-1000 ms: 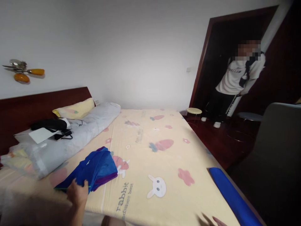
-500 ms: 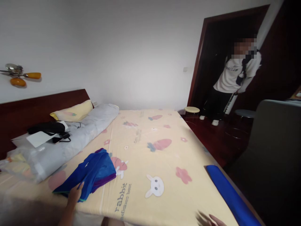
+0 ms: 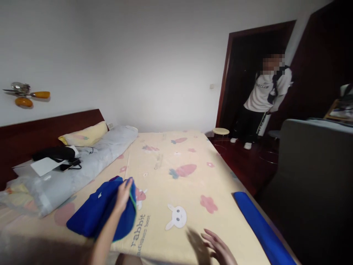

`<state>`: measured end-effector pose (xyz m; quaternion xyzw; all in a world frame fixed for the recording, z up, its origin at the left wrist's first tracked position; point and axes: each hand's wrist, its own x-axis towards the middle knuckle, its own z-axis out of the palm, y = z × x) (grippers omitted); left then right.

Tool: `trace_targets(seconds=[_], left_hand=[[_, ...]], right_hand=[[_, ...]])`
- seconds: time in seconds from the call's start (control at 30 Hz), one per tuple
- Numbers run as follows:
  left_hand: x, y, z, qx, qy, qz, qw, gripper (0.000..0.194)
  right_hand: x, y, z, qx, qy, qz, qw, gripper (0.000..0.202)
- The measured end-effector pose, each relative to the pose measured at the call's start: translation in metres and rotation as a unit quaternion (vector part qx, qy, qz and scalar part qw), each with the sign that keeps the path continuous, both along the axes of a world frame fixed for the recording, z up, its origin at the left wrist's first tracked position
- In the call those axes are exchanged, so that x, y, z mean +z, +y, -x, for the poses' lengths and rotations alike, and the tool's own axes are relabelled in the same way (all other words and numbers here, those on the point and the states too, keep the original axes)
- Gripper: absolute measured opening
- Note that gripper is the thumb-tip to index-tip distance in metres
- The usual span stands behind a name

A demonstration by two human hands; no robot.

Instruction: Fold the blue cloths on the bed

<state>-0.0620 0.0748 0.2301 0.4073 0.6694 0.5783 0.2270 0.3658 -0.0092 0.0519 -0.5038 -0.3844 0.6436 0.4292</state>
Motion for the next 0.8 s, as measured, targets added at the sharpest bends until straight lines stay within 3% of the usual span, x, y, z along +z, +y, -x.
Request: trace_targets(seconds=[0.1,0.17,0.23,0.3,0.37,0.47,0.63,0.7,0.8], left_hand=[[-0.028,-0.004,-0.103,-0.12,-0.051,0.019,0.991,0.065],[-0.049,-0.012,-0.166,-0.196,-0.073,0.039,0.977,0.066],[-0.067,-0.021,-0.213,-0.263,-0.077,0.057,0.96,0.064],[-0.081,-0.025,-0.238,-0.326,-0.07,0.08,0.939,0.06],[-0.093,-0.023,-0.241,-0.372,-0.052,0.108,0.92,0.057],[-0.114,-0.012,-0.213,-0.373,0.005,0.156,0.915,0.051],[-0.16,-0.004,-0.147,-0.216,0.145,0.266,0.928,0.06],[-0.176,-0.007,-0.135,-0.176,0.182,0.298,0.92,0.063],[-0.192,-0.009,-0.134,-0.167,0.195,0.305,0.917,0.06]], right_hand=[[0.01,0.006,0.054,0.047,-0.033,-0.132,0.99,0.082],[0.012,0.01,0.082,0.029,-0.063,-0.189,0.98,0.093],[0.013,0.016,0.095,-0.032,-0.093,-0.209,0.973,0.084],[0.013,0.022,0.088,-0.098,-0.132,-0.212,0.963,0.06],[0.013,0.027,0.067,-0.141,-0.19,-0.215,0.947,0.044],[0.015,0.028,0.025,-0.182,-0.242,-0.249,0.92,0.036],[0.019,0.024,-0.02,-0.174,-0.213,-0.227,0.934,0.03],[0.017,0.024,-0.028,-0.187,-0.221,-0.199,0.936,0.029],[0.008,0.023,-0.036,-0.222,-0.233,-0.159,0.933,0.033]])
